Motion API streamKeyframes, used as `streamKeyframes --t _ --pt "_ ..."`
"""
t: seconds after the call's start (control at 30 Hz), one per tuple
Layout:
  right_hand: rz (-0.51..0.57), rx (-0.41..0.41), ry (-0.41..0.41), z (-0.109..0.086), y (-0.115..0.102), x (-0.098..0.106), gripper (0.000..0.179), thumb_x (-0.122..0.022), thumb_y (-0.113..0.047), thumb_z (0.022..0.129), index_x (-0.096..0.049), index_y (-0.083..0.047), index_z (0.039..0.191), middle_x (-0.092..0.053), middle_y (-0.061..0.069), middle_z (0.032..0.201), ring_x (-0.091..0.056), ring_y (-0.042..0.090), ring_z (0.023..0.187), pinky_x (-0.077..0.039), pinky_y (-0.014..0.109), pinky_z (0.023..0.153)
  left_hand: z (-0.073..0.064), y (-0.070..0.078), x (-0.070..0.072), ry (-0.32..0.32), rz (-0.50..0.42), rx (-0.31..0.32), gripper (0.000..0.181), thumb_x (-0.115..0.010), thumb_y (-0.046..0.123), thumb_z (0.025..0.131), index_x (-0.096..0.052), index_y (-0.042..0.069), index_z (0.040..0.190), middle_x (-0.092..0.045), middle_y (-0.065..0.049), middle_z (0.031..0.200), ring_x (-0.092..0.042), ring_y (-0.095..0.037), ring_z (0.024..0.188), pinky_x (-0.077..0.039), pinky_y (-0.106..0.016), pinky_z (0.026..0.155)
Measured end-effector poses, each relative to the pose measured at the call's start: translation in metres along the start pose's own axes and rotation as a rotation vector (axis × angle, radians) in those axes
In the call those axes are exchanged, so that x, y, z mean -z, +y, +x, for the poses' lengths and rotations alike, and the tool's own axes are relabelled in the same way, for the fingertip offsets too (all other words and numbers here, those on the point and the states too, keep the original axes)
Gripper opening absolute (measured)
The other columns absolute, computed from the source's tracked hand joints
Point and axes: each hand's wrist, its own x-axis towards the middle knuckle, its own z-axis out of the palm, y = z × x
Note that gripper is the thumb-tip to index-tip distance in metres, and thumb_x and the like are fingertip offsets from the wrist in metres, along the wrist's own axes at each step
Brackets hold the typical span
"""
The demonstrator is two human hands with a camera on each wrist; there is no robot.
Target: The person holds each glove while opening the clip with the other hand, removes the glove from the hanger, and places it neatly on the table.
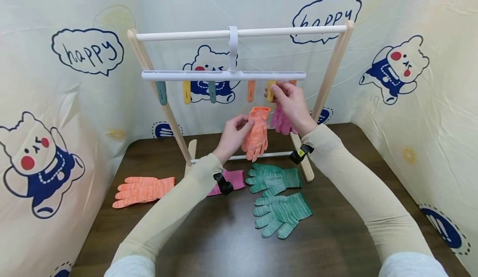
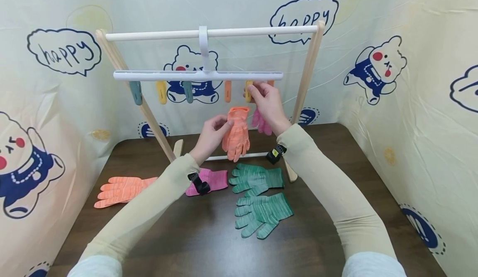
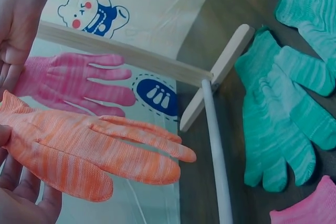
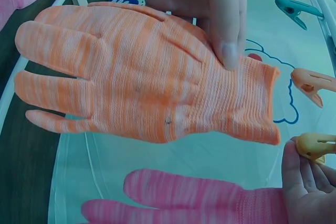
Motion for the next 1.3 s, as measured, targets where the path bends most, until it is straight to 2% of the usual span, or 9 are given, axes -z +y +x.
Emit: streamKeyframes --t 0.27,0.53,0.67,0.87,1.07,1.3 --pt "0.023 0.018 0.036 -0.002 0.000 0.000 0.042 -0.055 -0.027 0.109 -0.059 -0.001 0.142 -0.066 0.024 0.134 -0.070 0.026 0.116 -0.054 0.036 0.102 -0.007 -0.005 0.005 0.011 0.013 -0.002 0.022 -0.062 0.017 0.105 -0.070 -0.002 0.113 -0.067 -0.013 0.101 -0.057 -0.017 0.088 -0.048 -0.026 0.078" --pt "0.005 0.020 0.048 -0.007 0.000 0.002 0.045 -0.058 -0.033 0.107 -0.060 -0.004 0.142 -0.070 0.019 0.129 -0.071 0.026 0.116 -0.053 0.036 0.103 -0.014 -0.010 0.009 0.015 0.022 0.014 0.023 -0.063 0.018 0.105 -0.070 -0.002 0.114 -0.068 -0.015 0.102 -0.058 -0.018 0.087 -0.048 -0.025 0.075" --pt "0.003 0.024 0.047 -0.009 0.001 0.004 0.044 -0.058 -0.031 0.108 -0.061 -0.003 0.141 -0.069 0.023 0.129 -0.073 0.022 0.109 -0.054 0.035 0.101 -0.017 -0.013 0.011 0.008 0.038 0.012 0.025 -0.063 0.020 0.105 -0.070 -0.002 0.115 -0.068 -0.015 0.102 -0.058 -0.018 0.087 -0.048 -0.024 0.075" --pt "0.034 0.017 0.047 -0.013 0.004 0.006 0.044 -0.058 -0.025 0.108 -0.058 0.001 0.143 -0.066 0.023 0.135 -0.071 0.020 0.110 -0.056 0.036 0.098 -0.023 -0.017 0.014 -0.009 0.059 0.008 0.024 -0.063 0.021 0.106 -0.070 0.000 0.117 -0.068 -0.012 0.102 -0.058 -0.019 0.087 -0.048 -0.025 0.074" --pt "0.021 0.038 0.053 -0.019 0.009 0.008 0.042 -0.060 -0.026 0.107 -0.062 -0.002 0.141 -0.070 0.020 0.128 -0.072 0.025 0.110 -0.056 0.037 0.098 -0.028 -0.019 0.018 -0.018 0.088 0.012 0.025 -0.063 0.023 0.106 -0.070 0.003 0.118 -0.068 -0.012 0.104 -0.058 -0.022 0.090 -0.049 -0.026 0.076" --pt "-0.003 0.058 0.015 -0.028 0.018 0.014 0.044 -0.059 -0.029 0.107 -0.062 0.004 0.137 -0.070 0.021 0.126 -0.070 0.033 0.112 -0.053 0.046 0.102 -0.033 -0.022 0.025 -0.016 0.101 0.031 0.026 -0.063 0.023 0.106 -0.070 0.001 0.119 -0.068 -0.018 0.106 -0.056 -0.022 0.089 -0.047 -0.025 0.074"
